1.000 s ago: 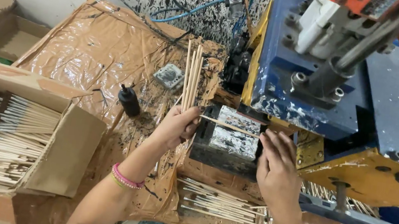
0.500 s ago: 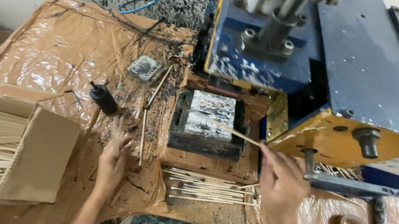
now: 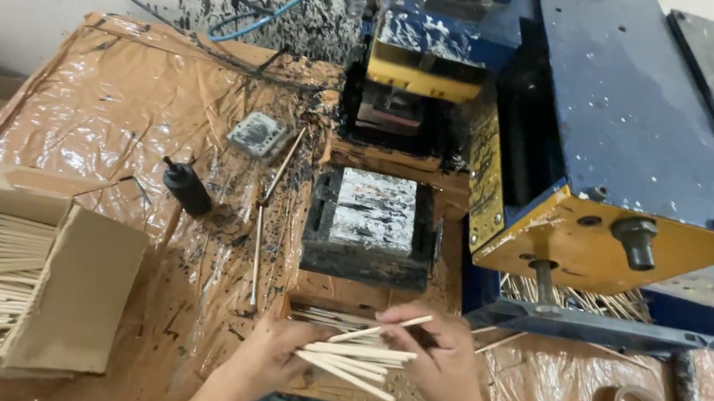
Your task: Feeding raw wooden sticks into an automated incense-making machine.
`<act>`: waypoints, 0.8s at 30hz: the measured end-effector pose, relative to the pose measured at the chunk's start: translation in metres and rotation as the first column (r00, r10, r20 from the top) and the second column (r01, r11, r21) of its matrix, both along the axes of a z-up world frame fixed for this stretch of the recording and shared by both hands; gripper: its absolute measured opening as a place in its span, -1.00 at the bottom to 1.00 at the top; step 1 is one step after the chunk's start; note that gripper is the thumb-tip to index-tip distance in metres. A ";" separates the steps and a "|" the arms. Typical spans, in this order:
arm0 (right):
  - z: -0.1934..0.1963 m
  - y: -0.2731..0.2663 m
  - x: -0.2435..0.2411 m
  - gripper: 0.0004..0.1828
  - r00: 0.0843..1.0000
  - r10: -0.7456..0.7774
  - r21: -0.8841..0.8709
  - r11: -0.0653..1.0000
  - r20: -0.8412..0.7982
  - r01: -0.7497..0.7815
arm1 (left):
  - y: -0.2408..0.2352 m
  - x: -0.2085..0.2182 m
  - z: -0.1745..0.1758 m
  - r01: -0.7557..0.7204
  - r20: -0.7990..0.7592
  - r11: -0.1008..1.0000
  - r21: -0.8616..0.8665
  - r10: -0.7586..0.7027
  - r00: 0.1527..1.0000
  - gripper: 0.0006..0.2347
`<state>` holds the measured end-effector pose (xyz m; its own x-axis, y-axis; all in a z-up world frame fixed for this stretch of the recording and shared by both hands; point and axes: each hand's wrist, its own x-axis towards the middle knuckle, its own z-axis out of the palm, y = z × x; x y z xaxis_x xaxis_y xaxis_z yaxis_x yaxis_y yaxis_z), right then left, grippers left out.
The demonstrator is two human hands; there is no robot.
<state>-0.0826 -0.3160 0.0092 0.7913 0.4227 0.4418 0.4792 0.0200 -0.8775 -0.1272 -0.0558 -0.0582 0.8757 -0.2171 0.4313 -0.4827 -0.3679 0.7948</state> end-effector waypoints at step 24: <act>0.043 0.024 0.089 -0.76 0.695 -0.261 -0.445 0.607 0.670 0.658 | 0.037 0.143 0.032 -0.293 -0.471 0.533 -0.794 -0.234 0.851 -0.73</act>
